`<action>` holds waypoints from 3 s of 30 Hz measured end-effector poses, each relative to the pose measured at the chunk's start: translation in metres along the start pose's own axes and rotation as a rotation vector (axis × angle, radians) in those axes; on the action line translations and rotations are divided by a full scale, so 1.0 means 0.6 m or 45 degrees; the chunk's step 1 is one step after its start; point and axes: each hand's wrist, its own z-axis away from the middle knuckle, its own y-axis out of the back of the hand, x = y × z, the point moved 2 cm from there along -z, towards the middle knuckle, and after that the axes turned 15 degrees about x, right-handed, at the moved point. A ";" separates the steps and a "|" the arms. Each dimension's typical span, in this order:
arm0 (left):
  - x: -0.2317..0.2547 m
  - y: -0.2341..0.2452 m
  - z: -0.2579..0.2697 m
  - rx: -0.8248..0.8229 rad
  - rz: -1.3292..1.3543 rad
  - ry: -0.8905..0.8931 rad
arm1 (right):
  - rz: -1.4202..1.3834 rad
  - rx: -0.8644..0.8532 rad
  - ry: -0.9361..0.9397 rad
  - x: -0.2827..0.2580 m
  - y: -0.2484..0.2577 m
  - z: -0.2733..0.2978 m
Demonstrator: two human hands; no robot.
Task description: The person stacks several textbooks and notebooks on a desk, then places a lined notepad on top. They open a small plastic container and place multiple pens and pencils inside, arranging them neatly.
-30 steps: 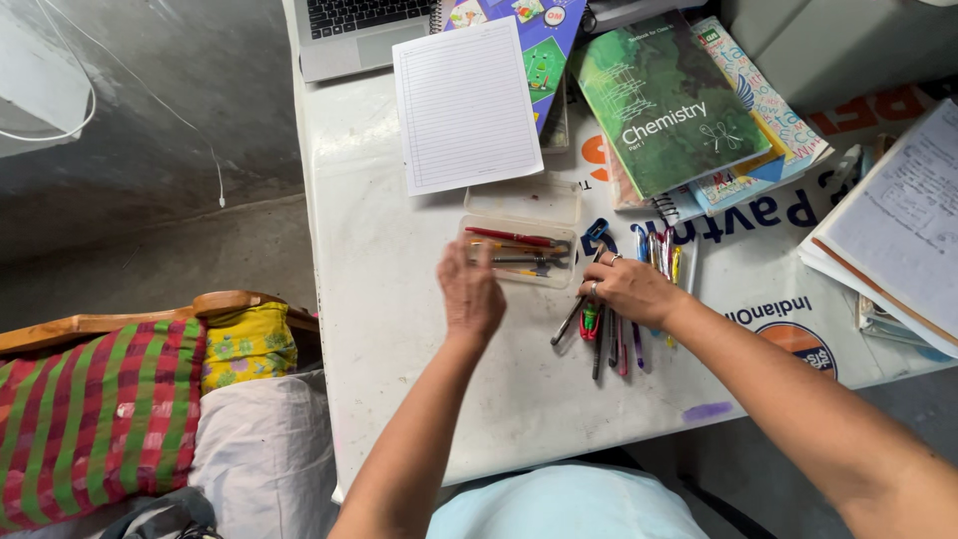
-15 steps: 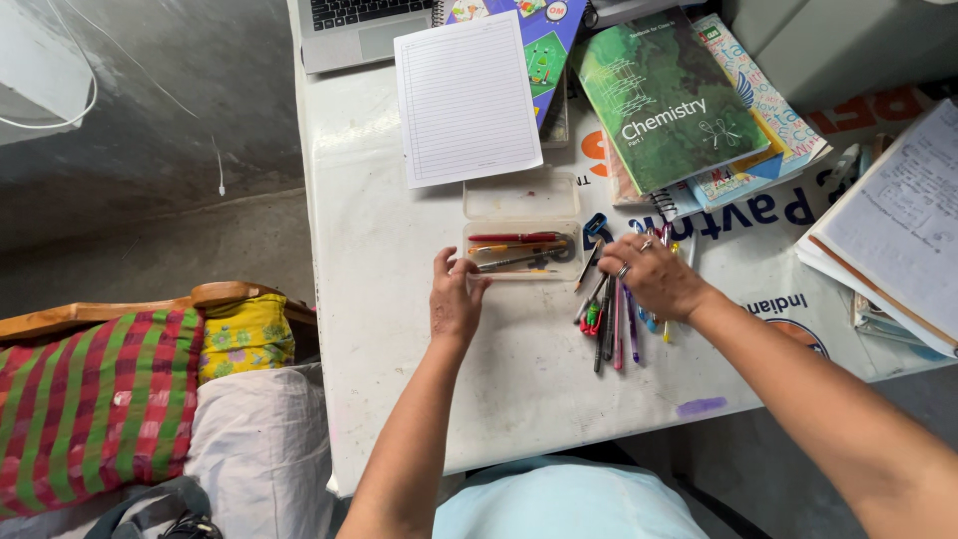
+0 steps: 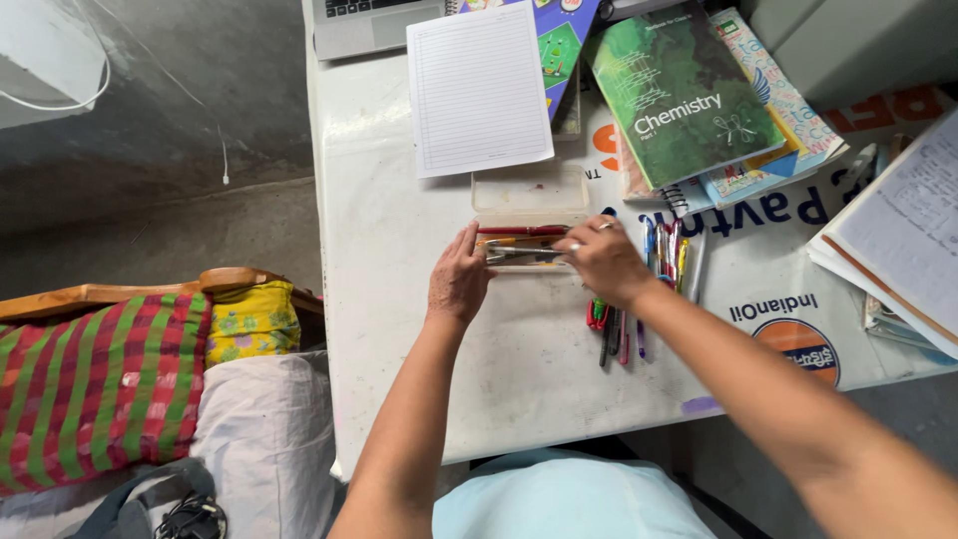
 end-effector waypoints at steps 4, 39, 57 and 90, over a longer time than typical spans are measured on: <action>-0.004 -0.008 0.001 -0.113 0.038 0.127 | -0.039 -0.101 0.153 0.040 0.050 0.050; -0.009 -0.018 -0.005 -0.205 0.002 0.131 | 0.140 -0.414 0.500 0.080 0.068 0.078; -0.013 -0.025 -0.003 -0.179 0.024 0.150 | -0.070 -0.213 -0.502 0.027 -0.038 -0.020; -0.014 -0.030 -0.009 -0.230 -0.043 0.148 | -0.232 -0.455 -0.552 0.005 -0.085 -0.047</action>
